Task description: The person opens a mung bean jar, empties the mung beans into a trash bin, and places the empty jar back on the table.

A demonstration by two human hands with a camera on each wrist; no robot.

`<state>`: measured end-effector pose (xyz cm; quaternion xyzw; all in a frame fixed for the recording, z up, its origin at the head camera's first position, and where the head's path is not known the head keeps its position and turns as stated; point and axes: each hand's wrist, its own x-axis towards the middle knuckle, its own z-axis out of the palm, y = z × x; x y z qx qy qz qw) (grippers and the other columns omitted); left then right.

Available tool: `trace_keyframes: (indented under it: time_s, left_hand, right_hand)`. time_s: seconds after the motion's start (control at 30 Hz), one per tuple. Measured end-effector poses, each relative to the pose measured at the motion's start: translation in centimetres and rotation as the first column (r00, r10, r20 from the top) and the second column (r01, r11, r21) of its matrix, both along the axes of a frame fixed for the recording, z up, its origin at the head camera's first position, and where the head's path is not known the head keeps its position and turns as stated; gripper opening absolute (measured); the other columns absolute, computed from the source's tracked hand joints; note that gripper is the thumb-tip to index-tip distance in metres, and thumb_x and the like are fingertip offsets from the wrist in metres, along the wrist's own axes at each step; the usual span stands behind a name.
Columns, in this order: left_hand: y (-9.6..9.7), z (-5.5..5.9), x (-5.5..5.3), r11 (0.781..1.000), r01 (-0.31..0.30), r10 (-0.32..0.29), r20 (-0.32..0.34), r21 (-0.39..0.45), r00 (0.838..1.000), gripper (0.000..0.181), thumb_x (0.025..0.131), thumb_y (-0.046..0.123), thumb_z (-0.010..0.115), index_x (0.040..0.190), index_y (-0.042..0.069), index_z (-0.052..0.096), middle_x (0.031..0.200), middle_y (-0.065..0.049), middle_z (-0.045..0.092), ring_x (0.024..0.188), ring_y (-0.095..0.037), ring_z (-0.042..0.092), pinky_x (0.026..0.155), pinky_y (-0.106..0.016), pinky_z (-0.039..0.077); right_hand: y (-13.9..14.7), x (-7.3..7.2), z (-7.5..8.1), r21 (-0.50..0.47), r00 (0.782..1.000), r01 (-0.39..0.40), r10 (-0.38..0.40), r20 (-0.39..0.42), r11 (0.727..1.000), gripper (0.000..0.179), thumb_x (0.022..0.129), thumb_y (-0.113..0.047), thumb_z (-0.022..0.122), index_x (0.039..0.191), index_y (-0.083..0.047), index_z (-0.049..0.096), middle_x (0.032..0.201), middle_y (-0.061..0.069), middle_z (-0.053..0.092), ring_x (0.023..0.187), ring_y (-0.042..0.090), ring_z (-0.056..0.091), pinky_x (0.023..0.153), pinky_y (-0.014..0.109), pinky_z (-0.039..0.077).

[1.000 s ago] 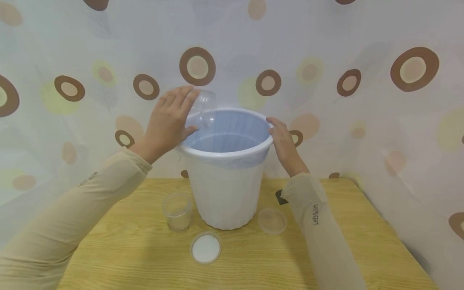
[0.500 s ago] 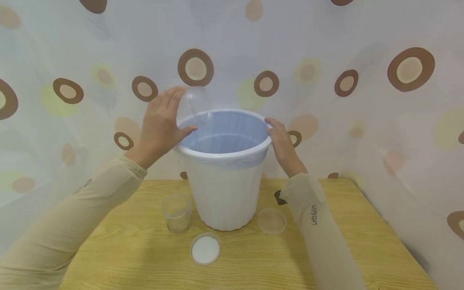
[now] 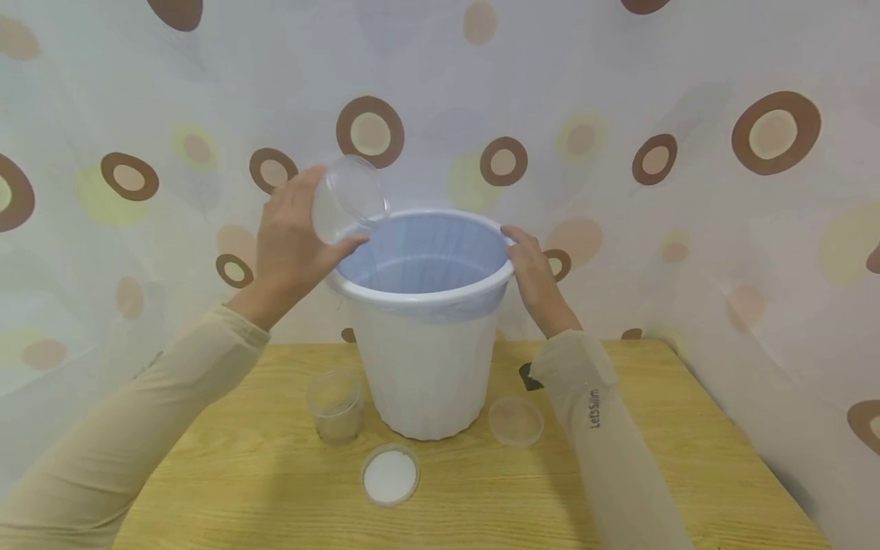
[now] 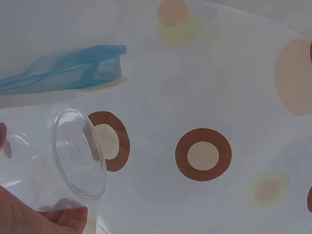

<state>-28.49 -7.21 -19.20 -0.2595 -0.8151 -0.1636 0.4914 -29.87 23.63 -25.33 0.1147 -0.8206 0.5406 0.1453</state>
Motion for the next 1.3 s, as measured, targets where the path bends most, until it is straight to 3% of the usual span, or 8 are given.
trace_keyframes:
  time_s: [0.43, 0.8, 1.07, 1.3]
  left_hand:
    - [-0.5, -0.2, 0.9, 0.984, 0.036, -0.041, 0.027, 0.173, 0.999, 0.091, 0.067, 0.036, 0.087, 0.135, -0.004, 0.043, 0.131, -0.019, 0.053, 0.116, -0.037, 0.047, 0.099, -0.049, 0.037]
    - [-1.1, -0.4, 1.7, 0.944, 0.067, -0.095, 0.074, 0.324, 0.993, 0.089, 0.065, 0.032, 0.089, 0.135, -0.003, 0.046, 0.127, -0.015, 0.056, 0.111, -0.035, 0.049, 0.093, -0.046, 0.041]
    - [-1.7, -0.8, 2.7, 0.884, 0.091, -0.177, 0.148, 0.459, 0.973, 0.086, 0.067, 0.031, 0.088, 0.135, -0.001, 0.045, 0.126, -0.015, 0.055, 0.111, -0.030, 0.049, 0.092, -0.043, 0.043]
    - [-2.7, -1.7, 4.2, 0.806, 0.076, -0.278, 0.261, 0.587, 0.924, 0.083, 0.073, 0.033, 0.084, 0.137, 0.004, 0.040, 0.131, -0.009, 0.050, 0.118, -0.022, 0.047, 0.097, -0.041, 0.041]
  right_hand:
    - [0.0, 0.1, 0.0, 0.011, 1.000, 0.007, -0.007, -0.011, 1.000, 0.053, 0.100, -0.027, 0.028, 0.150, -0.009, 0.030, 0.157, 0.011, 0.022, 0.141, 0.029, 0.021, 0.113, 0.051, 0.019]
    - [0.2, 0.3, -0.1, 0.013, 1.000, -0.022, 0.022, -0.008, 1.000, 0.053, 0.102, -0.030, 0.027, 0.151, -0.011, 0.028, 0.157, 0.009, 0.020, 0.141, 0.030, 0.021, 0.114, 0.052, 0.017]
    - [0.1, 0.2, 0.0, 0.005, 1.000, -0.012, 0.012, 0.004, 1.000, 0.053, 0.101, -0.027, 0.026, 0.151, -0.009, 0.027, 0.157, 0.011, 0.020, 0.141, 0.030, 0.021, 0.114, 0.051, 0.018]
    - [-0.3, -0.3, 0.6, 0.030, 0.997, 0.068, -0.069, 0.039, 0.997, 0.054, 0.098, -0.023, 0.026, 0.150, -0.009, 0.032, 0.156, 0.015, 0.022, 0.141, 0.032, 0.023, 0.112, 0.050, 0.023]
